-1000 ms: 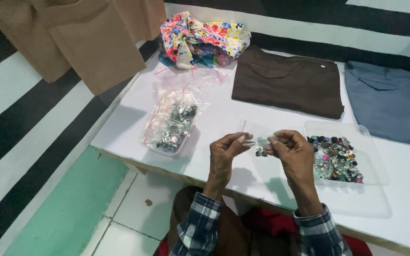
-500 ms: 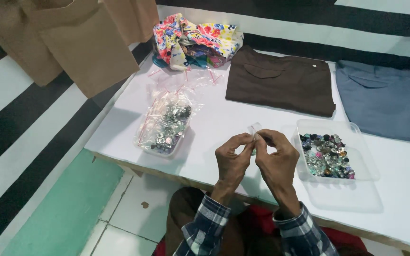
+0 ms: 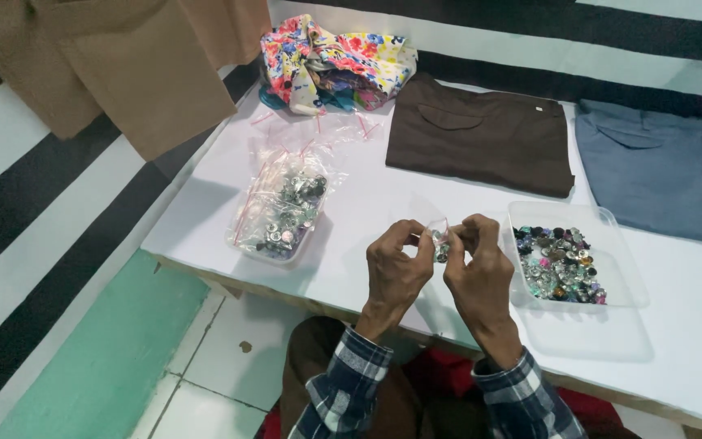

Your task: Sorting small metal fasteners from a plastic container onto a work surface

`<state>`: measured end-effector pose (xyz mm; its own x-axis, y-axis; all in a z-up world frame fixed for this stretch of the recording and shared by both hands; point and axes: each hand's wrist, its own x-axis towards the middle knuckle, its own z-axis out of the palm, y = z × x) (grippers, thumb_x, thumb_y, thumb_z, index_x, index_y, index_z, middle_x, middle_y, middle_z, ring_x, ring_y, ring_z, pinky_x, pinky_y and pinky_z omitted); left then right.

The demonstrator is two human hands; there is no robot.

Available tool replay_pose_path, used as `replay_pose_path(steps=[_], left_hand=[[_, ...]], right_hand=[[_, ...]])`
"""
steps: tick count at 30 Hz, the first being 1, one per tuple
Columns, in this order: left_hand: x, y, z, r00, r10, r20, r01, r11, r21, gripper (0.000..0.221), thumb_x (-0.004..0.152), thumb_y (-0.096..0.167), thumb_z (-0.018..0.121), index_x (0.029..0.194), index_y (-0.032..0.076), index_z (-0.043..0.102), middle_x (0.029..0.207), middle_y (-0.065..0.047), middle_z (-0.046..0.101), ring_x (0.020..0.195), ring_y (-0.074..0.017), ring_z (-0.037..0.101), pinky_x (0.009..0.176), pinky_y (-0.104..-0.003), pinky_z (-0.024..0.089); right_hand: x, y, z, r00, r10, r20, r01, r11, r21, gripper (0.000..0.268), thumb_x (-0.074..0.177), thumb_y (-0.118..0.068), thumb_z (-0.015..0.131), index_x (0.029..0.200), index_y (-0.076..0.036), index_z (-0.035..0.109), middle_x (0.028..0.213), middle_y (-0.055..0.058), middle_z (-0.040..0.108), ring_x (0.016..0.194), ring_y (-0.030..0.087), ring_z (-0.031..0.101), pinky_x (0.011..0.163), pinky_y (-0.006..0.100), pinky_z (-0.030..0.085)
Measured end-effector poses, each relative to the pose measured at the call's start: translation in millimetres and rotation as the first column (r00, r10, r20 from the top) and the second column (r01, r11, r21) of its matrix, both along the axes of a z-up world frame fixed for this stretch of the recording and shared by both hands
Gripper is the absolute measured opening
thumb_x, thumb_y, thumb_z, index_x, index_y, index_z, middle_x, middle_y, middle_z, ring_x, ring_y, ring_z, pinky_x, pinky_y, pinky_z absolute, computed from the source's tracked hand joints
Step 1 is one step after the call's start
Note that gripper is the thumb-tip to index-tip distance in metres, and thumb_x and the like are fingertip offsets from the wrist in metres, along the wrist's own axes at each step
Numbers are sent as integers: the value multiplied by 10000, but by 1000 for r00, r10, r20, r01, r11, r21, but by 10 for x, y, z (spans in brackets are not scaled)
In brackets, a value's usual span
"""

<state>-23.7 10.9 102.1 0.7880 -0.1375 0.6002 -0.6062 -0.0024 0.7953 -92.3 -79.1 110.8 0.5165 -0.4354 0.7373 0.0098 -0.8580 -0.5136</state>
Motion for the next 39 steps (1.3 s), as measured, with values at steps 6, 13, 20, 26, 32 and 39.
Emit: replay_pose_path(steps=[6,13,20,26,32,39], left_hand=[[63,2,2,999,-28,34,28,999,-15,110,831,9,676,757,90,668,687,-63,701,586,-256,731,549,-283,583],[134,-54,-36,996,-73,42,71,996,52,100,810,3,655,739,69,631,685,-86,680,569,-255,732,479,-286,545],[134,-33,82,988,-151,30,138,955,264,185,823,97,705,1002,112,660,805,-107,731,623,-279,741,536,-372,570],[195,2,114,972,-234,7,219,921,321,205,869,149,682,1071,151,656,848,-105,751,647,-263,747,576,-366,582],[222,139,231,892,-442,95,385,853,352,422,908,204,723,1316,187,619,1208,-144,706,886,-323,763,806,-466,580],[271,211,354,828,-526,197,291,702,650,337,1012,215,596,1349,224,610,1376,-144,582,1029,-340,728,1046,-511,495]], right_hand=[[-105,-337,-111,980,-28,-196,-89,823,-561,286,910,-67,658,1105,-266,721,1070,20,667,998,234,722,830,349,585],[-171,-540,39,921,-109,-373,-155,777,-610,80,926,-159,698,922,-235,726,971,-34,712,906,204,744,697,288,595],[-188,-610,22,918,-36,-394,-236,750,-618,128,955,-121,664,972,-232,725,972,-12,728,928,200,754,670,282,612],[-228,-612,120,898,-25,-439,-238,812,-533,116,970,-132,645,991,-227,708,1019,-10,722,933,227,752,681,321,631],[-285,-739,261,866,72,-495,-263,908,-327,152,964,-97,641,1036,-205,720,1076,29,717,938,288,748,720,388,632],[-344,-640,514,821,294,-490,-387,917,-99,123,905,-57,699,994,-130,741,1052,110,745,951,346,758,728,406,629]])
